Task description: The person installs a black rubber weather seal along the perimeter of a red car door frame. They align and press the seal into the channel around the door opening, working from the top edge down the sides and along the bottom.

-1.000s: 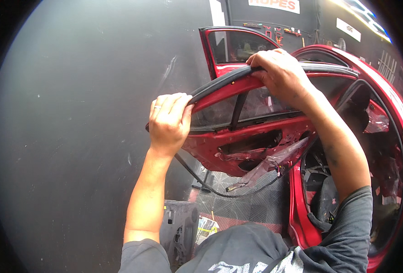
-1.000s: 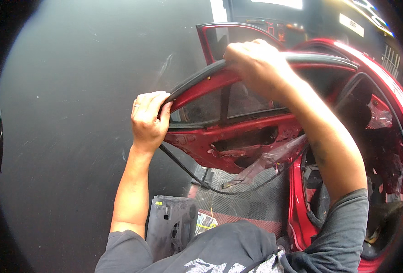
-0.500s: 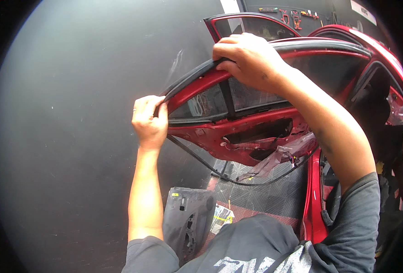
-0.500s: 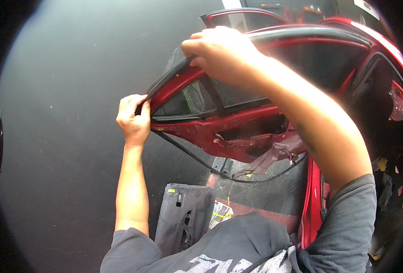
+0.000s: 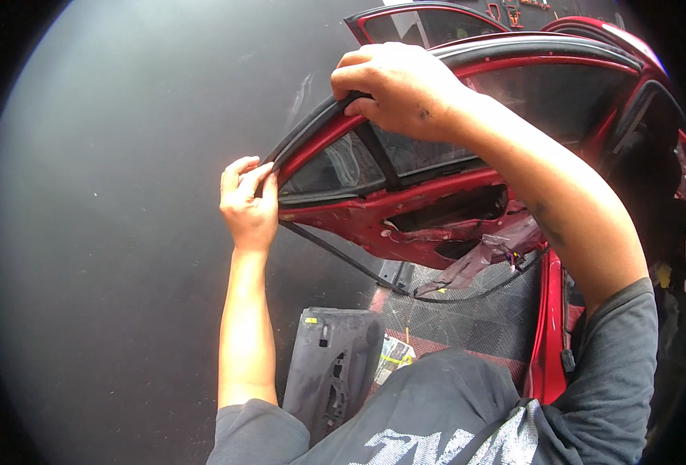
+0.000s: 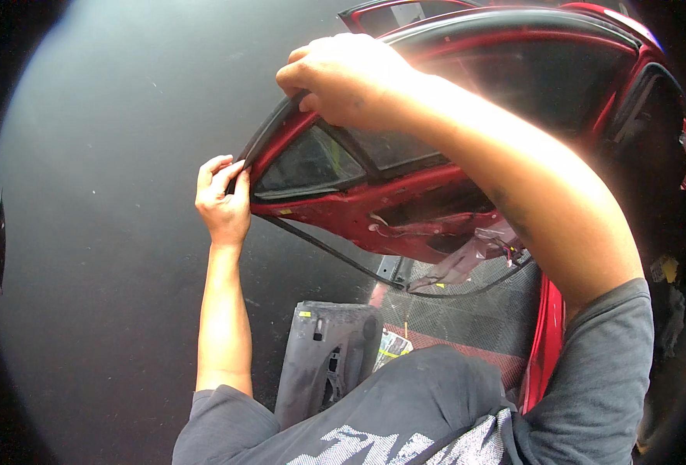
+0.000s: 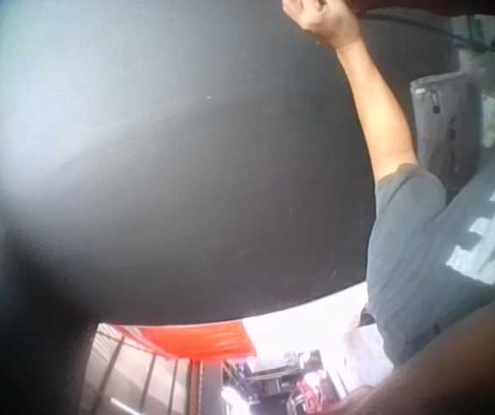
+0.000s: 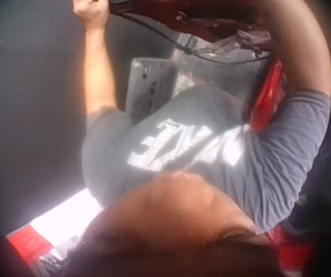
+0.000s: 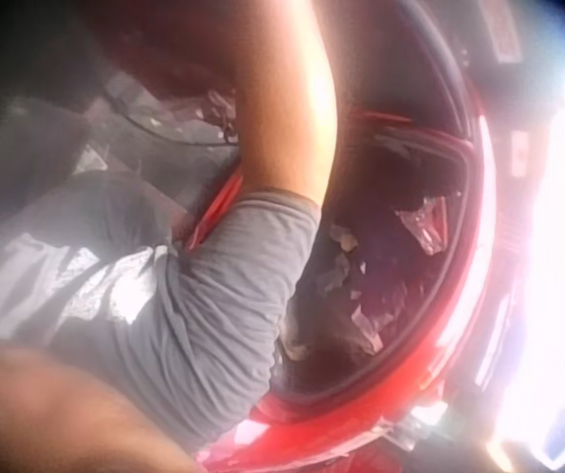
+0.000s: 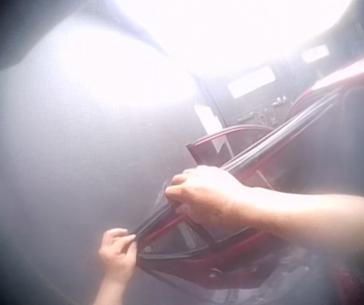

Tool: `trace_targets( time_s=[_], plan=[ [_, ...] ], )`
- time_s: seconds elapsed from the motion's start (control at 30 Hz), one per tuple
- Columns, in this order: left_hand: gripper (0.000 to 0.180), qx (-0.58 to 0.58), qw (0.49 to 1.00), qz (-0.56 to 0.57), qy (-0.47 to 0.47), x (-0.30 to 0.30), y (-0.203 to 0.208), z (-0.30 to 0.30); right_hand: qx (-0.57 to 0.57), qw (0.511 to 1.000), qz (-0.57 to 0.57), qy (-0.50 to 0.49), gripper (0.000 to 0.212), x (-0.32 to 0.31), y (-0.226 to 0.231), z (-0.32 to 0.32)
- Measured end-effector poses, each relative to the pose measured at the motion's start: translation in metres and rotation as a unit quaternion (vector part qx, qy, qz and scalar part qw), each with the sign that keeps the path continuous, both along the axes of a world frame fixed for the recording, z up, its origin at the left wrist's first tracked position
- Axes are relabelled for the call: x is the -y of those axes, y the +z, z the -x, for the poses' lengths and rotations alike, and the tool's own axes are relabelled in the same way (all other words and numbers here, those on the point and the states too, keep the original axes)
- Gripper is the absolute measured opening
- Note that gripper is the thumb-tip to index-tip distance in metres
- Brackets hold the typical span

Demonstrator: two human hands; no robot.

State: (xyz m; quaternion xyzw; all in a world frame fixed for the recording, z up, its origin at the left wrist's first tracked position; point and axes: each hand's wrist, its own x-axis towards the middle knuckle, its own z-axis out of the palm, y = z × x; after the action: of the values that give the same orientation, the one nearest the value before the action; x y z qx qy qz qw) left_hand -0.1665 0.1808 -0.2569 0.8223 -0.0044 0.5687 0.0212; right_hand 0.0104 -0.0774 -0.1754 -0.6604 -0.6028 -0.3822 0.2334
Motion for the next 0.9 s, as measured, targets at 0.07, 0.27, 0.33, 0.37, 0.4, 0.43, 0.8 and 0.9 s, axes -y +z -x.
trace_targets(
  time_s=[0.07, 0.27, 0.33, 0.37, 0.4, 0.43, 0.8, 0.9],
  plan=[
    [0.018, -0.01, 0.999, -0.033, 0.001, 0.001, -0.002, 0.002, -0.001, 1.0, -0.003, 0.006, 0.016, -0.003, -0.002, 0.0],
    [0.02, -0.023, 0.99, -0.134, 0.045, 0.007, -0.007, 0.003, 0.13, 0.991, 0.004, -0.019, 0.017, -0.002, -0.003, 0.002],
    [0.019, -0.065, 0.981, -0.161, 0.088, 0.013, -0.004, 0.006, 0.201, 0.979, -0.008, -0.027, 0.019, -0.004, -0.004, 0.003],
    [0.019, -0.071, 0.984, -0.144, 0.077, 0.015, 0.0, 0.01, 0.137, 0.99, 0.015, -0.036, 0.02, -0.004, -0.005, 0.005],
    [0.02, -0.078, 0.986, -0.128, 0.072, 0.015, 0.01, 0.017, 0.072, 0.996, 0.037, -0.041, 0.021, -0.004, 0.004, 0.015],
    [0.021, -0.083, 0.989, -0.113, 0.052, 0.019, 0.019, 0.013, 0.005, 0.996, 0.06, -0.06, 0.022, 0.002, 0.008, 0.017],
    [0.018, -0.102, 0.983, 0.144, -0.058, 0.006, 0.03, -0.008, 0.095, 0.995, -0.019, -0.026, 0.025, -0.01, -0.007, 0.009],
    [0.017, -0.121, 0.98, 0.145, -0.056, 0.005, 0.035, -0.005, 0.115, 0.992, 0.016, -0.055, 0.027, -0.011, -0.003, 0.017]
  ],
)
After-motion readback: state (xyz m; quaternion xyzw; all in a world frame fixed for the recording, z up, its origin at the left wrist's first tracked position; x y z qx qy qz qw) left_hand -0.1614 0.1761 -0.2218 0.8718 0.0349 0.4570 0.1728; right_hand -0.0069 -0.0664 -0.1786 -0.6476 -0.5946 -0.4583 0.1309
